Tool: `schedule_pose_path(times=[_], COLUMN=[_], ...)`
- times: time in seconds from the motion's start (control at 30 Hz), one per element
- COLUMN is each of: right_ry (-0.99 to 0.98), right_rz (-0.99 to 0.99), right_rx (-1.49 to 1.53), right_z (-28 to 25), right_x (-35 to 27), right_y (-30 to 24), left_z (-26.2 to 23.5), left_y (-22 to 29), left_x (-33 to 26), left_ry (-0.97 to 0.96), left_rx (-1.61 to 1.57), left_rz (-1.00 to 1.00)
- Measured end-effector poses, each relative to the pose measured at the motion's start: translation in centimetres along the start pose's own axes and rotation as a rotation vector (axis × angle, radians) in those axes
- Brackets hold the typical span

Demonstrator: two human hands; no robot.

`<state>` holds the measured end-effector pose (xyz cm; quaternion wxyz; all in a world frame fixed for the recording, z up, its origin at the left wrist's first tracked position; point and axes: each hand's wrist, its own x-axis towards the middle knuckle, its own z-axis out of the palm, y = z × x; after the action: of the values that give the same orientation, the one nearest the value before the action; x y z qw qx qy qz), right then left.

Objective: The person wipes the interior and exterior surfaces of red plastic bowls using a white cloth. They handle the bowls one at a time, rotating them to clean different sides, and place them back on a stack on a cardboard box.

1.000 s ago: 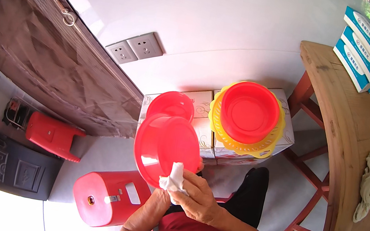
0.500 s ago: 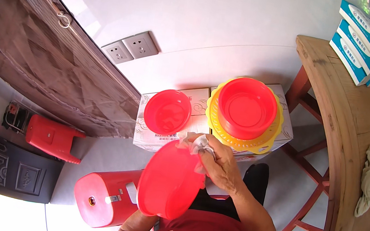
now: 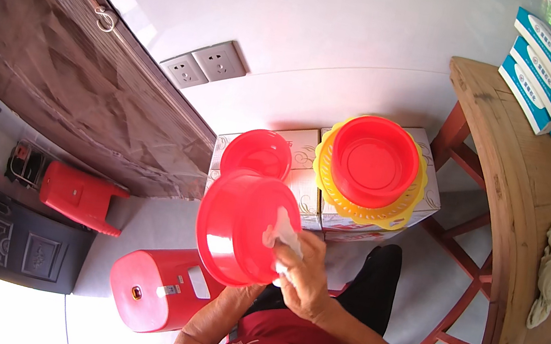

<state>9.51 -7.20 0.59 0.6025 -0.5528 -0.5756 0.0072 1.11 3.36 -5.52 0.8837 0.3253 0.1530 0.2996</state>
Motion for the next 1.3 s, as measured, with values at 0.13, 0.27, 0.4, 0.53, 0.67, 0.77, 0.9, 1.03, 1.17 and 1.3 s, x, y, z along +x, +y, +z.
schedule_pose_path(times=[0.13, 0.27, 0.4, 0.53, 0.67, 0.77, 0.9, 1.03, 1.17, 1.3], right_ry=[0.066, 0.070, -0.041, -0.046, -0.126, -0.201, -0.129, -0.036, -0.108, -0.115], right_rz=[0.120, 0.070, -0.232, -0.177, 0.019, 0.482, 0.788, 0.966, 0.937, 0.602], right_rx=[0.006, 0.166, 0.043, -0.042, 0.189, 0.522, 0.710, 0.959, 1.139, 0.546], right_z=[-1.6, -1.6, -1.1, -3.0, -4.9, -5.0, -3.2, -0.5, 1.7, 1.6], right_x=[2.5, 2.3, 1.6, 3.0, 5.8, 5.2, 3.9, 1.0, -2.8, -3.4], right_y=[1.3, 0.4, -2.1, -2.5, -1.0, -0.4, 0.7, 1.7, 1.7, -0.6], left_z=[1.5, 1.9, 0.9, -0.5, 0.2, 1.2, 1.5, 1.0, 0.7, -2.9], left_y=[-0.3, -0.6, -0.4, 1.0, 1.2, 1.3, 1.8, 2.1, 1.0, 1.6], left_x=[-0.5, -0.6, -0.4, -1.5, -2.2, -2.1, -2.0, -1.7, -0.6, 0.3], left_ry=[0.040, 0.047, 0.018, -0.033, -0.055, -0.062, -0.053, -0.028, 0.033, 0.028], left_rx=[0.220, 0.310, 0.187, -0.011, -0.005, 0.047, 0.161, 0.346, -0.194, -0.483], left_rz=[0.170, 0.212, 0.108, -0.074, -0.073, -0.026, 0.064, 0.181, 0.115, -0.192])
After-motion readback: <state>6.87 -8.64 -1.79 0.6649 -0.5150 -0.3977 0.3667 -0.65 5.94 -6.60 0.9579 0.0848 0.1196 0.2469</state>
